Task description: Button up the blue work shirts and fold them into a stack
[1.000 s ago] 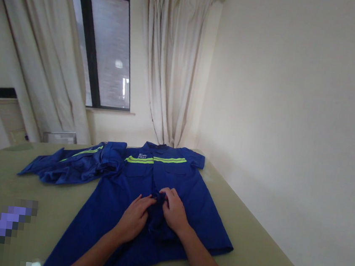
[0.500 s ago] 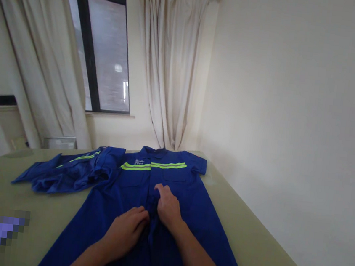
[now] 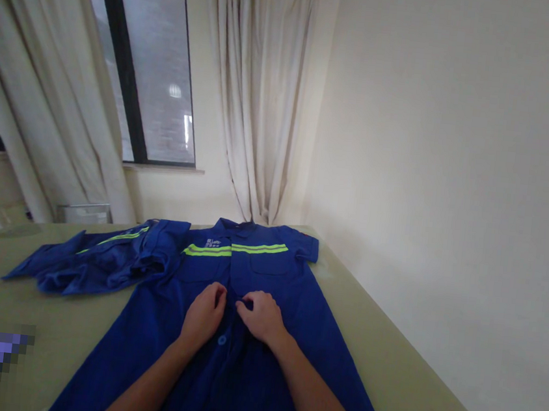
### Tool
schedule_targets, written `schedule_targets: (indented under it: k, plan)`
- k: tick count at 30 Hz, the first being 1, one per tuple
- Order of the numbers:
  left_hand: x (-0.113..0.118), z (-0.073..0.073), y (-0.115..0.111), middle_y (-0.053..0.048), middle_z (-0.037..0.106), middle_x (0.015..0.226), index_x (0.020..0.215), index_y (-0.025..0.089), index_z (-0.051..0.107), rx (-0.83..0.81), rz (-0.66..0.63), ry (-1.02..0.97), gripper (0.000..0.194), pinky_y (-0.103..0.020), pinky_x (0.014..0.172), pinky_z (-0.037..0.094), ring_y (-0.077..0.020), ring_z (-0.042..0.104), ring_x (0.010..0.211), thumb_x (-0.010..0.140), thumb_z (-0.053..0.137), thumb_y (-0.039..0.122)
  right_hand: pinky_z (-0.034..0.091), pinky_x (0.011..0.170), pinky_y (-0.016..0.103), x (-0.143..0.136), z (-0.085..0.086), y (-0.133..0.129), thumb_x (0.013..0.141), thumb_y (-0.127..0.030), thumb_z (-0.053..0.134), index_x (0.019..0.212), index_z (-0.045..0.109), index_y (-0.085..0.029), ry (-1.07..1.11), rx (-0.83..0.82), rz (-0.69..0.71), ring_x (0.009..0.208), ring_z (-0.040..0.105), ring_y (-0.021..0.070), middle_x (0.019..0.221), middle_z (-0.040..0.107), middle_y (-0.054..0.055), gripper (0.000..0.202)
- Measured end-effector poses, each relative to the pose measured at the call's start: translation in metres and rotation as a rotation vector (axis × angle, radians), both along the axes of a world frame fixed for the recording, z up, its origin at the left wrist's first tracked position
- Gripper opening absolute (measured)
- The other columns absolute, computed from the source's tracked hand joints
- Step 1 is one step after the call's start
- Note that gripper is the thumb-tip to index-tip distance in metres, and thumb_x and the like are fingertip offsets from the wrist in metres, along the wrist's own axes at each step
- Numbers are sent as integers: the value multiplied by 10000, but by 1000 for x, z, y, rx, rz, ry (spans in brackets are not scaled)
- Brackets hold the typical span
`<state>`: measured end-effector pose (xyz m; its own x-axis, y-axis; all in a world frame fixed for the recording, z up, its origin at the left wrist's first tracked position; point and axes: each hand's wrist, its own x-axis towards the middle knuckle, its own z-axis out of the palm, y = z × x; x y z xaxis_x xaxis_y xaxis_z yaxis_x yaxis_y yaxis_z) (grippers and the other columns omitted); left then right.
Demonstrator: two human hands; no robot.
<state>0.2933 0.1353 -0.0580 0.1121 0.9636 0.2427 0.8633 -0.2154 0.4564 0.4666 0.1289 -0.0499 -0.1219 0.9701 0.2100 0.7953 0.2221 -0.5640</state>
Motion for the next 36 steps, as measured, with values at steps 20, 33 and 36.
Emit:
schedule_targets:
  k: [20,33,36]
  plan:
    - [-13,-8,16,-4,777,1122,1219,273,678,-100,-259,-367,355,-275,926,508,-168,704,1065,964,434,226,445,751,254,-8,8,-13,964,-399,607,1047,733,-285,-219,74,49,959,682,188,1050,717,9,188]
    - [-4,-13,16,-50,717,1043,983,230,722,-49,-112,-318,266,-333,944,491,-205,658,1020,974,464,293,432,778,233,-15,5,-12,1042,-313,455,1047,708,-248,-283,137,151,942,667,167,1037,709,39,261]
    - [-7,-11,15,-27,716,1131,1030,252,721,-18,-183,-319,274,-295,1010,471,-170,629,1117,969,458,214,439,789,243,-13,3,-8,1028,-328,501,988,724,-249,-129,116,95,931,675,174,1002,723,27,240]
